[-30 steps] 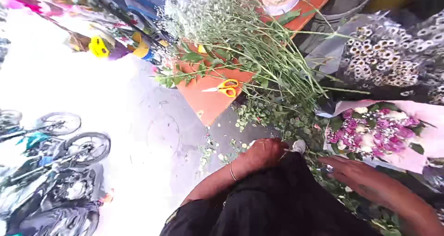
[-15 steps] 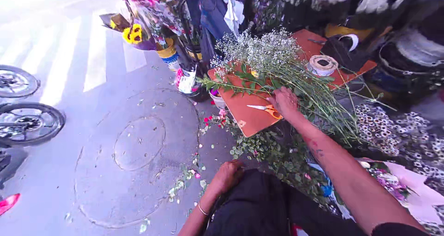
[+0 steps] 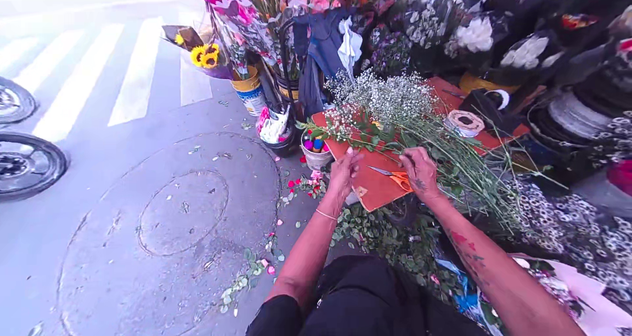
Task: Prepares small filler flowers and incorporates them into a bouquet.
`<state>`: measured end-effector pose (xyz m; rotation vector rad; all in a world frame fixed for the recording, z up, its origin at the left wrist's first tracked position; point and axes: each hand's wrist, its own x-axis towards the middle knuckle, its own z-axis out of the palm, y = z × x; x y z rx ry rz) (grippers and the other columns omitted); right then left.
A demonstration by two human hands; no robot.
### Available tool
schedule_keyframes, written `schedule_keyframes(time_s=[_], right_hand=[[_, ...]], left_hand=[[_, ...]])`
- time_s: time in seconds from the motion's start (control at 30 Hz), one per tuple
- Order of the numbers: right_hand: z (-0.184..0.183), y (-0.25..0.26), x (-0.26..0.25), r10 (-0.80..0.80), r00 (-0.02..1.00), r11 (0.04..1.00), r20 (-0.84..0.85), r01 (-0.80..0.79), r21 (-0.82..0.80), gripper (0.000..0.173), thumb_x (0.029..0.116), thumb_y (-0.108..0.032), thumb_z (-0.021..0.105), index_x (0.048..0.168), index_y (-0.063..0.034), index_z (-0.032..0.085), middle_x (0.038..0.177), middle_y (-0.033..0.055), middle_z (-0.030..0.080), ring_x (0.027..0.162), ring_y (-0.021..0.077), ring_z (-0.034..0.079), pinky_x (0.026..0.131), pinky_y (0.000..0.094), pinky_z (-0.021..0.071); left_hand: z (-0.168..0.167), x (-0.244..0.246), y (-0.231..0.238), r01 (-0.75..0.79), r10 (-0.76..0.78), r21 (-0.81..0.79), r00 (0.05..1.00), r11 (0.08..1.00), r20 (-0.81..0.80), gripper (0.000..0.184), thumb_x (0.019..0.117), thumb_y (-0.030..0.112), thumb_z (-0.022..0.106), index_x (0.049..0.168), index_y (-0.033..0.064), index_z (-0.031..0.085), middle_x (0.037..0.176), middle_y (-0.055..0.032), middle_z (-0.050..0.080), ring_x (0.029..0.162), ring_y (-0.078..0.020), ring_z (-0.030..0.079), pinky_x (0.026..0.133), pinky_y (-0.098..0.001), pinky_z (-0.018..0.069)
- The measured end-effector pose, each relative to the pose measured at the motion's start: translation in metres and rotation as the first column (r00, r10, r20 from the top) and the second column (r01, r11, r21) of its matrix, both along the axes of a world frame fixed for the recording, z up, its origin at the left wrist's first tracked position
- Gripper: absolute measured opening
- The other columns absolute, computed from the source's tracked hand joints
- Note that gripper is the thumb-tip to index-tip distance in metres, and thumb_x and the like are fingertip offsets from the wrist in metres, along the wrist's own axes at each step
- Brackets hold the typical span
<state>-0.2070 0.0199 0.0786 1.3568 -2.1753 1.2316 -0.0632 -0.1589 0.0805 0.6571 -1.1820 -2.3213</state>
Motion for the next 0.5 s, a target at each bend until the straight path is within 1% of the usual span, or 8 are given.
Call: schedule_keyframes(time_s=[0.07, 0.1, 0.13, 0.2, 0.27, 0.37, 0.43, 0.5], right_hand=[[-0.010, 0.010, 0.007, 0.057, 0.996, 0.996, -0.062, -0.052, 0.074, 0.025, 0.1052, -0.015, 0.054, 0.111, 0.0044, 0.069, 0.107, 0.0231, 0.069, 0.098, 0.0307, 0.070, 0.089, 0.0405, 0.0571], [-0.017, 0.017, 0.009, 0.083, 0.993, 0.990, -0.080, -0.072, 0.123, 0.024, 0.1049, -0.014, 0.055, 0.111, 0.0034, 0.069, 0.108, 0.0233, 0.069, 0.100, 0.0327, 0.070, 0.090, 0.0421, 0.0572], [-0.024, 0.025, 0.009, 0.105, 0.991, 0.978, -0.083, -0.088, 0.190, 0.023, 0.1046, -0.015, 0.055, 0.112, 0.0021, 0.070, 0.108, 0.0232, 0.069, 0.100, 0.0343, 0.070, 0.089, 0.0443, 0.0576], [-0.033, 0.041, 0.003, 0.151, 0.988, 0.939, -0.030, -0.134, 0.317, 0.023, 0.1023, -0.016, 0.059, 0.113, 0.0003, 0.071, 0.109, 0.0224, 0.070, 0.100, 0.0363, 0.071, 0.088, 0.0495, 0.0576], [-0.025, 0.052, 0.005, 0.160, 0.982, 0.926, 0.098, -0.184, 0.329, 0.031, 0.1015, -0.024, 0.062, 0.118, -0.0001, 0.071, 0.117, 0.0213, 0.070, 0.109, 0.0340, 0.069, 0.096, 0.0503, 0.0544], [0.016, 0.042, 0.016, 0.029, 0.974, 0.992, 0.225, -0.056, 0.115, 0.040, 0.1046, -0.036, 0.056, 0.124, -0.0045, 0.071, 0.122, 0.0135, 0.070, 0.113, 0.0200, 0.067, 0.101, 0.0395, 0.0530], [0.050, 0.022, 0.024, -0.023, 0.947, 1.000, 0.320, 0.025, -0.002, 0.041, 0.1051, -0.037, 0.054, 0.129, -0.0059, 0.068, 0.124, 0.0116, 0.068, 0.113, 0.0159, 0.066, 0.099, 0.0360, 0.0533], [0.080, 0.002, 0.034, -0.030, 0.927, 0.998, 0.375, 0.051, -0.046, 0.042, 0.1031, -0.036, 0.057, 0.130, -0.0046, 0.066, 0.127, 0.0132, 0.065, 0.114, 0.0180, 0.064, 0.099, 0.0381, 0.0526]], left_hand=[[0.004, -0.044, -0.023, -0.001, 0.011, 0.282, 0.999, 0.960, -0.032, 0.041, 0.1119, 0.033, 0.037, 0.114, -0.0013, 0.060, 0.088, -0.0071, 0.072, 0.047, -0.0012, 0.048, 0.043, -0.0151, 0.0373], [0.002, -0.058, -0.032, -0.014, 0.036, 0.358, 0.998, 0.933, -0.055, 0.036, 0.1115, 0.030, 0.039, 0.113, -0.0007, 0.059, 0.087, -0.0075, 0.071, 0.044, -0.0014, 0.044, 0.040, -0.0149, 0.0352], [0.002, -0.067, -0.038, -0.044, 0.074, 0.377, 0.995, 0.925, -0.066, 0.029, 0.1107, 0.022, 0.041, 0.111, -0.0002, 0.060, 0.085, -0.0067, 0.069, 0.043, -0.0013, 0.041, 0.039, -0.0146, 0.0339], [0.014, -0.070, -0.037, -0.076, 0.097, 0.223, 0.992, 0.972, -0.085, 0.021, 0.1083, 0.011, 0.046, 0.112, -0.0016, 0.063, 0.085, -0.0052, 0.066, 0.045, -0.0011, 0.041, 0.041, -0.0143, 0.0346], [0.034, -0.059, -0.020, -0.064, 0.060, -0.033, 0.994, 0.997, -0.091, 0.022, 0.1071, 0.009, 0.050, 0.113, -0.0036, 0.067, 0.086, -0.0056, 0.069, 0.051, -0.0019, 0.046, 0.047, -0.0158, 0.0382], [0.050, -0.047, 0.008, -0.039, -0.002, -0.395, 0.995, 0.918, -0.103, 0.019, 0.1026, 0.010, 0.060, 0.108, -0.0002, 0.074, 0.098, -0.0056, 0.071, 0.064, -0.0026, 0.052, 0.058, -0.0193, 0.0429], [0.049, -0.046, 0.025, -0.032, -0.025, -0.517, 0.994, 0.856, -0.102, 0.016, 0.0982, 0.011, 0.066, 0.106, -0.0003, 0.075, 0.102, -0.0080, 0.068, 0.075, -0.0065, 0.056, 0.066, -0.0233, 0.0481], [0.052, -0.045, 0.039, -0.001, -0.065, -0.576, 0.993, 0.817, -0.095, 0.014, 0.0961, 0.008, 0.067, 0.100, -0.0041, 0.073, 0.096, -0.0088, 0.067, 0.076, -0.0073, 0.060, 0.070, -0.0247, 0.0530]])
